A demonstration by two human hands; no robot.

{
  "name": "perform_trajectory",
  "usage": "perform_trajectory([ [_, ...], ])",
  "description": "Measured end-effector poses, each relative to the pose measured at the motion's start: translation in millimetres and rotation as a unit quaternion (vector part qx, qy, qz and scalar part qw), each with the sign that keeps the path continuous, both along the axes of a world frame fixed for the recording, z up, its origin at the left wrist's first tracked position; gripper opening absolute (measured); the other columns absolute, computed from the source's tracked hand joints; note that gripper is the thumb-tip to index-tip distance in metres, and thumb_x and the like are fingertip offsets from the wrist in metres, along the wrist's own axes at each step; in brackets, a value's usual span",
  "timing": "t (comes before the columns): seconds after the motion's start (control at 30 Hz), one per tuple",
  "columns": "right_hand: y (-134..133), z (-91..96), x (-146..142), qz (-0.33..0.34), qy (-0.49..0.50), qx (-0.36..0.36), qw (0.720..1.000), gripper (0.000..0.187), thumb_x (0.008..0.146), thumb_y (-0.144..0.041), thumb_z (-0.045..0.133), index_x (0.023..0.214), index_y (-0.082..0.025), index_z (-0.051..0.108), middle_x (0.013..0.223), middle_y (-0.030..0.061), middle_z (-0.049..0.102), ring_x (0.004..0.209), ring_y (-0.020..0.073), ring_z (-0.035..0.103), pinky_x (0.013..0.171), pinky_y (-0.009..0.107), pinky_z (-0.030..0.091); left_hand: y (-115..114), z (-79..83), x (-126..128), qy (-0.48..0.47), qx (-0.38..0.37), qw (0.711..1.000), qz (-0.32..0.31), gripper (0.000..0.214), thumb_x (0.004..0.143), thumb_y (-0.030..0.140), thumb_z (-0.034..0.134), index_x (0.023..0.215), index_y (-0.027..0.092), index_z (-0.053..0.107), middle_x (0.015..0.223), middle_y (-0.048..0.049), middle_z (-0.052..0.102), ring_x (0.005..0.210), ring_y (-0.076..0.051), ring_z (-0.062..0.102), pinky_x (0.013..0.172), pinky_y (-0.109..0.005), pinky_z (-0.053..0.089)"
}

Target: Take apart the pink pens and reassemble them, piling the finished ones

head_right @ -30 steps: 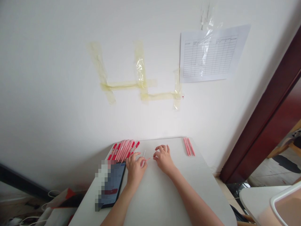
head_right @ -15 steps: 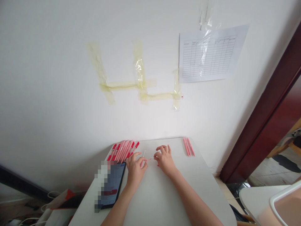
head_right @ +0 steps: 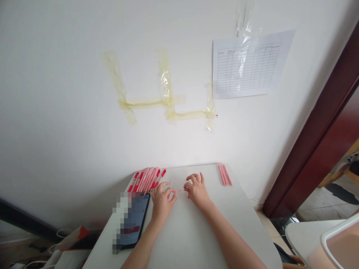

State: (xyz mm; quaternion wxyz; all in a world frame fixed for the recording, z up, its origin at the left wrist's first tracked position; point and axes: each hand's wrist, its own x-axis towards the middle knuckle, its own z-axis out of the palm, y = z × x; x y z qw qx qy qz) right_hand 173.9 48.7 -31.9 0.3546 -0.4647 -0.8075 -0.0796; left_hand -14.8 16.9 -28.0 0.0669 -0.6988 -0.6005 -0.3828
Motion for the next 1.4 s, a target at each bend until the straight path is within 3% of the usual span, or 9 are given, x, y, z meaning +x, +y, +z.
perform_trajectory([
  [0.7, -4, 3.8, 0, 0.023, 0.000, -0.010, 1.000, 0.015, 0.086, -0.013, 0.072, 0.091, -0.027, 0.071, 0.113, 0.0063, 0.064, 0.115, 0.0265, 0.054, 0.113, 0.064, 0.033, 0, -0.2, 1, -0.015, -0.009, 1.000, -0.014, 0.012, 0.079, 0.020, 0.062, 0.078, 0.027, 0.071, 0.117, -0.0077, 0.064, 0.118, -0.030, 0.055, 0.110, -0.064, 0.035],
  [1.07, -10, 12.2, -3, 0.051, 0.012, -0.017, 0.998, 0.010, 0.090, -0.017, 0.069, 0.093, -0.027, 0.071, 0.112, 0.0070, 0.064, 0.113, 0.0257, 0.056, 0.111, 0.064, 0.035, -4, 3.7, 4, -0.016, -0.013, 0.999, -0.043, 0.010, 0.081, 0.019, 0.065, 0.082, 0.025, 0.073, 0.116, -0.0080, 0.064, 0.117, -0.028, 0.057, 0.111, -0.060, 0.039],
  [1.4, -5, 4.8, -1, 0.053, 0.031, -0.015, 0.998, 0.012, 0.089, -0.015, 0.069, 0.095, -0.025, 0.068, 0.112, 0.0069, 0.064, 0.112, 0.0250, 0.055, 0.111, 0.064, 0.035, -1, 1.1, 3, -0.021, -0.033, 0.997, -0.064, 0.010, 0.081, 0.021, 0.067, 0.085, 0.025, 0.075, 0.116, -0.0093, 0.064, 0.115, -0.028, 0.059, 0.106, -0.057, 0.045],
])
